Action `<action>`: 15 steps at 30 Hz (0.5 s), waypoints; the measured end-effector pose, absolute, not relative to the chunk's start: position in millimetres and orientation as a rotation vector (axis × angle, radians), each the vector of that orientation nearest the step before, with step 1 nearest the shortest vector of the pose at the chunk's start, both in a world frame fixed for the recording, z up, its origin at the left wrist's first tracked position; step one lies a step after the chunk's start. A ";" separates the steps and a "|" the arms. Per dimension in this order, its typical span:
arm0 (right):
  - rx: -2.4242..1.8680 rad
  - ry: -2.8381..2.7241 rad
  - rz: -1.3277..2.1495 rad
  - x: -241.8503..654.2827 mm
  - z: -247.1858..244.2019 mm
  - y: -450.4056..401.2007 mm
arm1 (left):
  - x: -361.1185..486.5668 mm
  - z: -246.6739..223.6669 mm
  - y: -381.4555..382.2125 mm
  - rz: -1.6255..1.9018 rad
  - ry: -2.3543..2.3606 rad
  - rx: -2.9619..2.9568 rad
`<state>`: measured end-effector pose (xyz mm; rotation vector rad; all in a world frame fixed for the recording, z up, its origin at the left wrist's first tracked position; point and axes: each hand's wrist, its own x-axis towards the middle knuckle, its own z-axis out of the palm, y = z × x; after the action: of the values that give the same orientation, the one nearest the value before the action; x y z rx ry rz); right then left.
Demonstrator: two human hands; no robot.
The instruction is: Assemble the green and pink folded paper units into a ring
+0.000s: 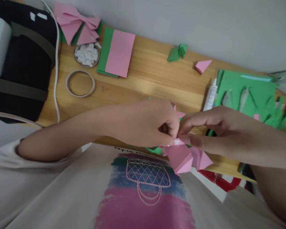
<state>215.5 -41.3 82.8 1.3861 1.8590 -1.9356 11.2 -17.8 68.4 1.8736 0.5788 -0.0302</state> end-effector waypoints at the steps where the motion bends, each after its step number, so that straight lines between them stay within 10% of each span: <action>1: 1.386 1.843 -1.926 215.6 83.1 -41.4 | 11.8 68.3 -17.4 -0.031 0.575 1.876; 15: 1.458 2.008 -1.682 213.6 88.1 -44.9 | 10.1 65.9 -13.8 -0.049 0.557 1.864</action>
<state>213.6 -44.9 88.1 1.4578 2.0079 -1.6819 10.1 -13.8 65.9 1.8637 0.5574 -0.0488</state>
